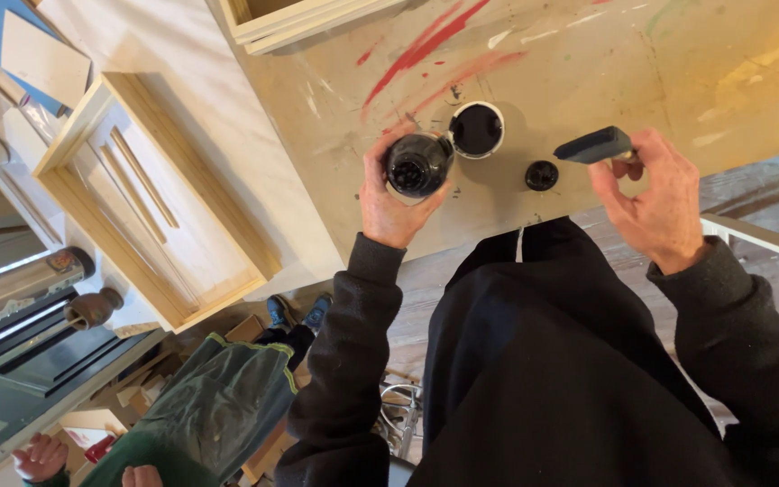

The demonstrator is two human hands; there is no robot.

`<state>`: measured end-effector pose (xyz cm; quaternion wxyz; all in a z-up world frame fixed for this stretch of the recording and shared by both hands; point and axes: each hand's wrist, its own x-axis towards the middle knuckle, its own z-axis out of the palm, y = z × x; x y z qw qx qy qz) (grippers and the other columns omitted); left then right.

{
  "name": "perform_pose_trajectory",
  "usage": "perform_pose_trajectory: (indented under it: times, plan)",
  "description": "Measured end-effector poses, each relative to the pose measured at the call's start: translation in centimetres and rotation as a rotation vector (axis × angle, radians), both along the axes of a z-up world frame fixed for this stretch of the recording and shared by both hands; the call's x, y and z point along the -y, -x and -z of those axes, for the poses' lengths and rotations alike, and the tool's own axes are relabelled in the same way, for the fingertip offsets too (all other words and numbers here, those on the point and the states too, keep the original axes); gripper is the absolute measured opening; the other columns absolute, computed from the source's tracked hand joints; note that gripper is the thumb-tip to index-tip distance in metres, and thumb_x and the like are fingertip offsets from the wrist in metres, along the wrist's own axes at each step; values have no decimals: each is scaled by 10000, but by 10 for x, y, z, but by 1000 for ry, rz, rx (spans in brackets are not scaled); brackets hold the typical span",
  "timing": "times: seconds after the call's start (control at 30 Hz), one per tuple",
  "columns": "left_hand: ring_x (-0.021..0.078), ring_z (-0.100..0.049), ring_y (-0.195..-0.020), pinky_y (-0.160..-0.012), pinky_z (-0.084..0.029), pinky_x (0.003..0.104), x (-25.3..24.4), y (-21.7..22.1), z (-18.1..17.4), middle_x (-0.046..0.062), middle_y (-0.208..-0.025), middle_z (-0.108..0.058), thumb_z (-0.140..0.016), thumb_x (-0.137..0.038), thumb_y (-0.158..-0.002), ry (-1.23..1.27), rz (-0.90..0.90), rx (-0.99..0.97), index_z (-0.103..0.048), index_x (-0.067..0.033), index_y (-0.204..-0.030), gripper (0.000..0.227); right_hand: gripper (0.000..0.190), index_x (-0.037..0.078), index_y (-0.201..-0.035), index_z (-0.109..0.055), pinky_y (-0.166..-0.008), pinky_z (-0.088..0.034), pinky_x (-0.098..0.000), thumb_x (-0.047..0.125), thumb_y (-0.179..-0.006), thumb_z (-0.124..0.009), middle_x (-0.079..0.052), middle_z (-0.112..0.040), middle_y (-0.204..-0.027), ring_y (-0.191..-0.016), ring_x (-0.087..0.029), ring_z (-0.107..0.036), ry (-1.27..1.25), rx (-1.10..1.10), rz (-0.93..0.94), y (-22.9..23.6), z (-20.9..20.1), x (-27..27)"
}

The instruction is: Apply black paint to the edges of a wooden frame using a foam brush.

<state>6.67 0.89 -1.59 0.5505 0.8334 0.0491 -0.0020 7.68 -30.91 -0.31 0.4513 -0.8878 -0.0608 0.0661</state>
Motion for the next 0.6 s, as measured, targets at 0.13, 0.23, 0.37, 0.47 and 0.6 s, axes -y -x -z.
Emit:
perform_pose_trajectory:
  times: [0.13,0.23,0.37,0.47,0.6]
  plan:
    - [232,-662,-1277,-1112,-549,366,-2,6,1,123,-1405,-632,-943,-112,-755,8,-53,-11,-453,-66,-1428,834,173,22,-1073,-585,-718,-473,-311,92,-1107,-740,-75,-596,-886,-770,-172,-565,-10,41,-4,7,16,3]
    - [230,-663,-1282,-1108,-553,361,-4,9,5,123,-1425,-625,-939,-119,-767,30,-85,2,-441,-67,-1425,827,197,22,-1051,-576,-728,-474,-288,88,-1137,-741,-67,-605,-920,-786,-146,-574,-25,25,25,7,21,6]
    - [225,-678,-1274,-1099,-562,354,-6,13,6,116,-1410,-641,-945,-128,-758,21,-131,-7,-446,-66,-1415,827,203,59,-1157,-694,-639,-452,-280,55,-967,-765,-58,-592,-836,-704,-157,-527,34,-55,-29,3,21,3]
    - [230,-667,-1287,-1108,-552,356,-10,18,12,121,-1428,-625,-948,-123,-749,3,-139,4,-447,-63,-1416,837,292,114,-1235,-733,-580,-403,-306,111,-969,-854,-52,-571,-757,-627,-187,-492,47,-154,20,-1,19,-6]
    - [235,-652,-1299,-1112,-543,358,-15,24,21,119,-1459,-598,-946,-121,-756,6,-166,44,-437,-62,-1418,837,613,84,-1320,-690,-772,-526,-386,160,-744,-888,-91,-633,-1092,-945,-283,-635,155,114,-287,-2,25,-18]
